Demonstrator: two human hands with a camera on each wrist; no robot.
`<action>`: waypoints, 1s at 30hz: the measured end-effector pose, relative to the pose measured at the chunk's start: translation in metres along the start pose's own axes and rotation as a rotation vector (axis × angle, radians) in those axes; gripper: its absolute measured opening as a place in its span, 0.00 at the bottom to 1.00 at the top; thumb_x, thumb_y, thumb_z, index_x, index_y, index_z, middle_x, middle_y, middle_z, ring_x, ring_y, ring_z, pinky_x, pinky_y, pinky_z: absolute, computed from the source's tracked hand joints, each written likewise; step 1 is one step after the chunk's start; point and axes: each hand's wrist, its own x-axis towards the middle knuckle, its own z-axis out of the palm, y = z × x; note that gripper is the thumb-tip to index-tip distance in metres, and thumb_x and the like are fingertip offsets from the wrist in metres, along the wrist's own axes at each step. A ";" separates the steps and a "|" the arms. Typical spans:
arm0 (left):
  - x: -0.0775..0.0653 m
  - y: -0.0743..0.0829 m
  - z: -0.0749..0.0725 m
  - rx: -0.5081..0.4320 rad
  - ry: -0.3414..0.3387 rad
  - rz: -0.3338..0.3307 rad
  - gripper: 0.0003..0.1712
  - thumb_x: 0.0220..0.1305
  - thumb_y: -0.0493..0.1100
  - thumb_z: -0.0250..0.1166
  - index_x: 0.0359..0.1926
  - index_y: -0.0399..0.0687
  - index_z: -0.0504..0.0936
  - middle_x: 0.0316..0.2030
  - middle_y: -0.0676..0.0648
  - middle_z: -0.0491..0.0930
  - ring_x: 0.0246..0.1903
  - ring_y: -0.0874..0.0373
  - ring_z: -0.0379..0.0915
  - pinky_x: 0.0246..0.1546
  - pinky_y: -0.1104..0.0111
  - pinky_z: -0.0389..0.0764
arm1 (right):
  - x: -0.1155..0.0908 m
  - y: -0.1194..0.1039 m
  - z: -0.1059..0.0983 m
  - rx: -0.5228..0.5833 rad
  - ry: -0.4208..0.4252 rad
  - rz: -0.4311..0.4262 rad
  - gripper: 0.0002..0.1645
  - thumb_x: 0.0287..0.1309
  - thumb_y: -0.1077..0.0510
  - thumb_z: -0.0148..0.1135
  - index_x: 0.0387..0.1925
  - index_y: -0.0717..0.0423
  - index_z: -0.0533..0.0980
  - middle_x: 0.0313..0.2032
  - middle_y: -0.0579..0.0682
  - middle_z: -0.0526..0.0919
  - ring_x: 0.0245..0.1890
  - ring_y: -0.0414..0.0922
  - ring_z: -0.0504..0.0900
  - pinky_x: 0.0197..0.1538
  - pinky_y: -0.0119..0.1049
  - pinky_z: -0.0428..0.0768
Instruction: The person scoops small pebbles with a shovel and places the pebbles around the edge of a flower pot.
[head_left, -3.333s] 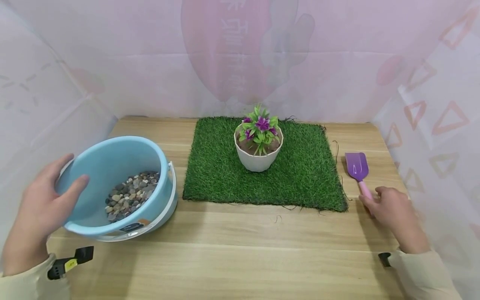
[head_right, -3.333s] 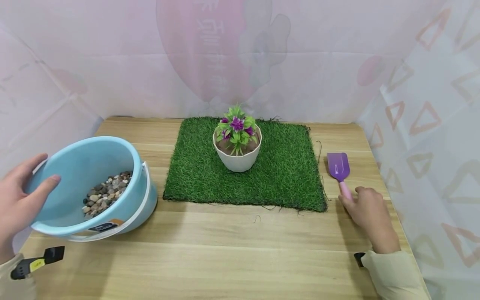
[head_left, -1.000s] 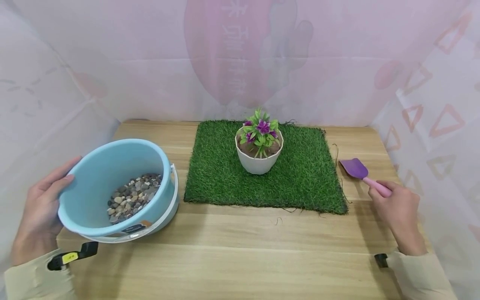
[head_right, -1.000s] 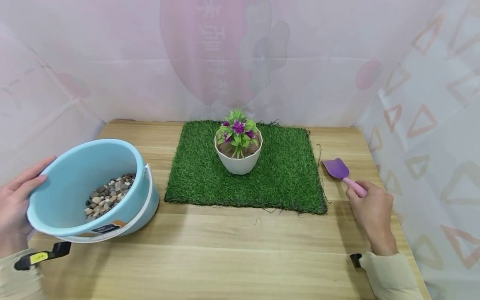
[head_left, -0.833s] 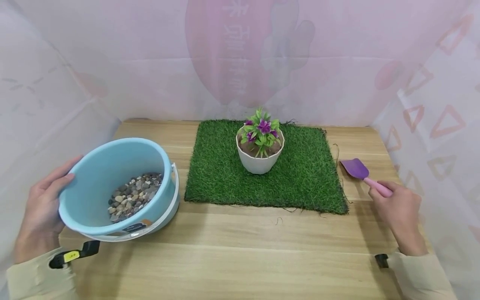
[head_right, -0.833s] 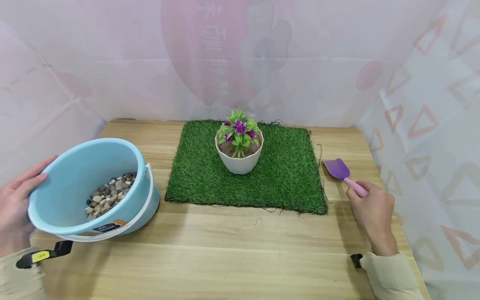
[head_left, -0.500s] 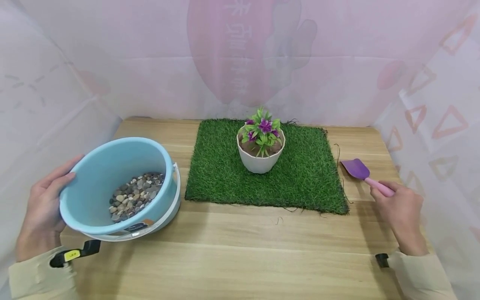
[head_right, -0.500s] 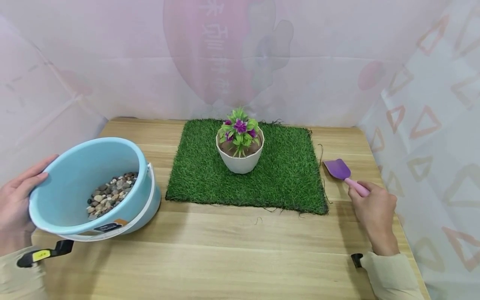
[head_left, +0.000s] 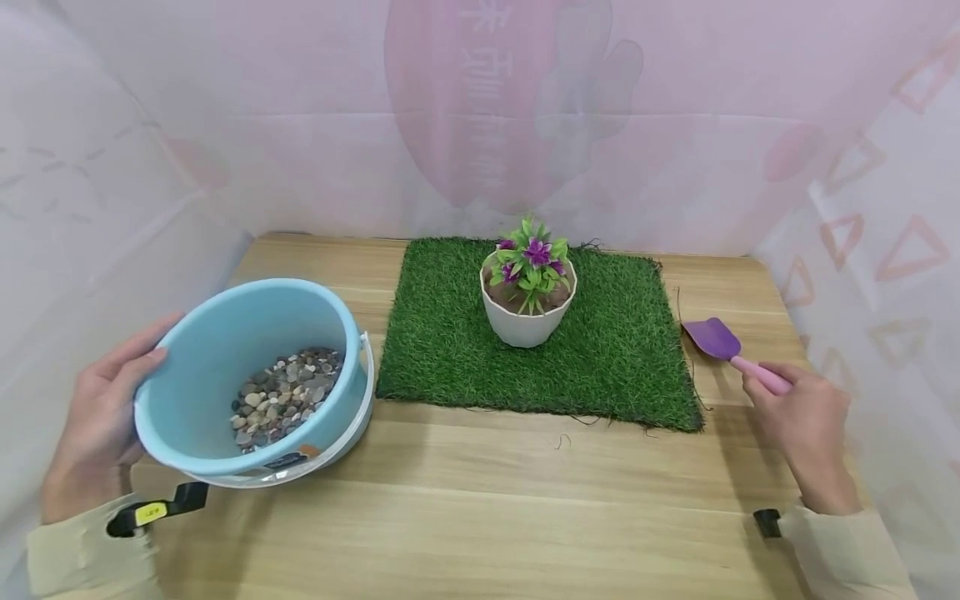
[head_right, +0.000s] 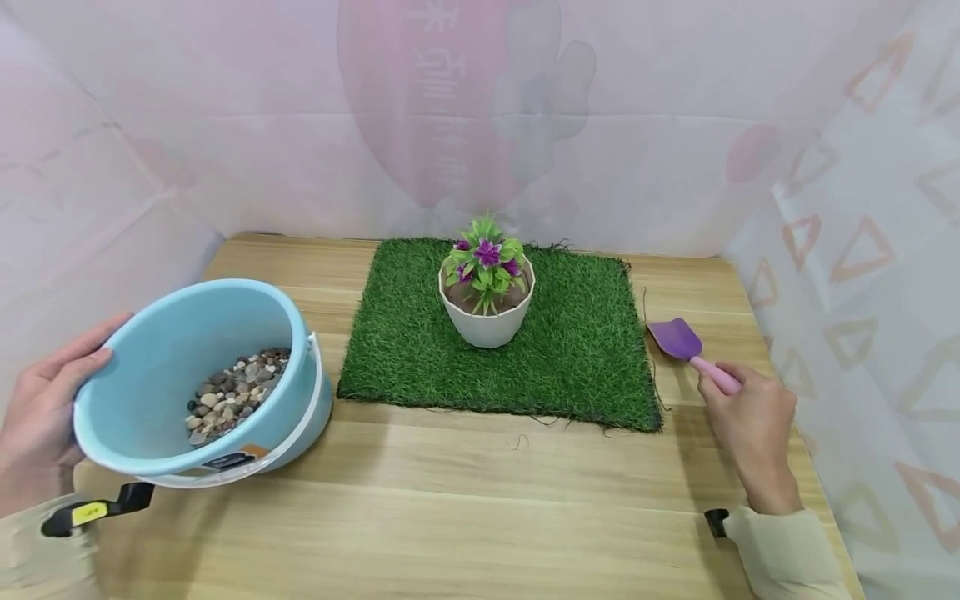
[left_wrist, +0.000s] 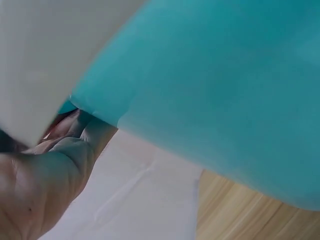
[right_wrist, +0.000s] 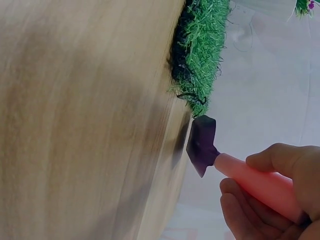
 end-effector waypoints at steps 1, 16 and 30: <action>0.000 -0.001 0.000 0.002 -0.006 0.001 0.26 0.82 0.37 0.55 0.76 0.51 0.72 0.56 0.62 0.88 0.43 0.63 0.91 0.34 0.66 0.94 | 0.000 0.000 -0.001 -0.003 0.004 0.001 0.24 0.64 0.55 0.69 0.53 0.70 0.85 0.47 0.73 0.87 0.44 0.71 0.88 0.19 0.15 0.68; -0.011 -0.009 0.010 0.075 -0.078 0.060 0.27 0.82 0.34 0.53 0.77 0.46 0.70 0.57 0.60 0.87 0.45 0.62 0.91 0.34 0.64 0.94 | 0.000 -0.003 -0.005 -0.024 0.044 0.006 0.22 0.62 0.55 0.69 0.51 0.68 0.86 0.44 0.72 0.88 0.44 0.71 0.88 0.25 0.12 0.63; -0.023 -0.014 0.032 0.043 -0.164 0.157 0.27 0.81 0.29 0.48 0.77 0.32 0.65 0.62 0.53 0.85 0.48 0.57 0.90 0.36 0.60 0.93 | 0.001 -0.009 -0.004 -0.016 0.088 -0.050 0.22 0.59 0.55 0.69 0.48 0.68 0.87 0.42 0.72 0.88 0.41 0.72 0.88 0.26 0.15 0.62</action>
